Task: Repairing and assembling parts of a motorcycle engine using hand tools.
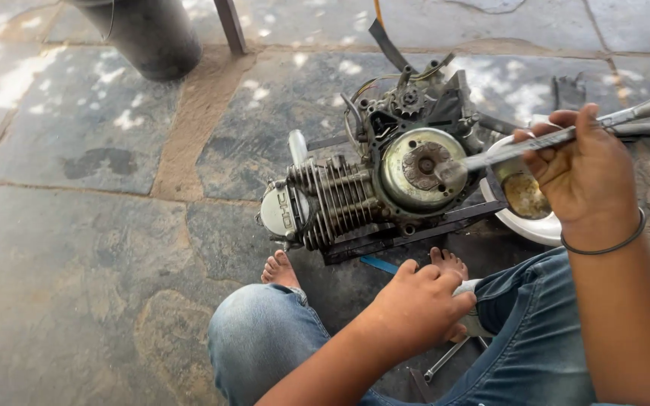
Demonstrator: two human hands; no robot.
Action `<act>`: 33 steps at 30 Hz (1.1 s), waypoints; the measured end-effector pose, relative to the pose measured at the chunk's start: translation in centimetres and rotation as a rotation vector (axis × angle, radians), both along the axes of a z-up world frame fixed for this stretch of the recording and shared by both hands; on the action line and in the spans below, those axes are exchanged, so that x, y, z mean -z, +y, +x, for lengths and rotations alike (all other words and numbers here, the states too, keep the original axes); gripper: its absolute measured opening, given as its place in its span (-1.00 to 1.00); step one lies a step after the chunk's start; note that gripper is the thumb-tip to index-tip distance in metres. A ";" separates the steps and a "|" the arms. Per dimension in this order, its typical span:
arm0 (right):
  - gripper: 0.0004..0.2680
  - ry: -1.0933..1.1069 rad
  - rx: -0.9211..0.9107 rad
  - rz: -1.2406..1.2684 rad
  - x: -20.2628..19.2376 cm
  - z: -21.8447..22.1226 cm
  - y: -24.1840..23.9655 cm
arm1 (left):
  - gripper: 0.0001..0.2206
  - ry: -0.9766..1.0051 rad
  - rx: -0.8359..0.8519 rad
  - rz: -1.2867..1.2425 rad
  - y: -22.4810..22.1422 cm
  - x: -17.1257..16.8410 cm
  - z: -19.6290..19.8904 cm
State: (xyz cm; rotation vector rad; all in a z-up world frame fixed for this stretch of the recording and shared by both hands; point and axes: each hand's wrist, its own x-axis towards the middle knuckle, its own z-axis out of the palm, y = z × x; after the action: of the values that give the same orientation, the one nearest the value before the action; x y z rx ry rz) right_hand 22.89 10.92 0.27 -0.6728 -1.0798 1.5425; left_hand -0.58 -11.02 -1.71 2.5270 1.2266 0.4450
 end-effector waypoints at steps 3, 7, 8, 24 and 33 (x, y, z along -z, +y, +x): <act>-0.68 0.138 -0.003 -0.158 3.1 1.2 2.1 | -0.53 0.023 -0.045 -0.048 0.3 -0.5 -1.0; -0.67 0.259 -0.009 -0.247 2.5 -0.6 1.6 | -0.62 0.056 -0.155 0.056 1.2 0.1 -1.8; -0.67 0.283 -0.013 -0.259 2.3 -1.1 1.5 | -0.59 0.032 -0.189 0.053 1.2 -0.4 -2.0; -0.75 0.231 -0.011 -0.130 2.9 -3.2 -0.5 | -0.54 0.211 -0.168 -0.248 2.0 0.8 -0.6; -0.82 0.218 0.041 -0.024 4.4 -3.0 -1.4 | -0.49 0.208 -0.182 -0.250 1.7 1.3 -0.8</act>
State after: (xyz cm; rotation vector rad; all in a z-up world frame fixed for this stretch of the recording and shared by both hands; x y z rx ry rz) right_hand 19.87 9.49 -4.11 -0.5259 -0.8810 1.5558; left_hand -1.41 -9.31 -3.02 2.3035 1.4926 0.0604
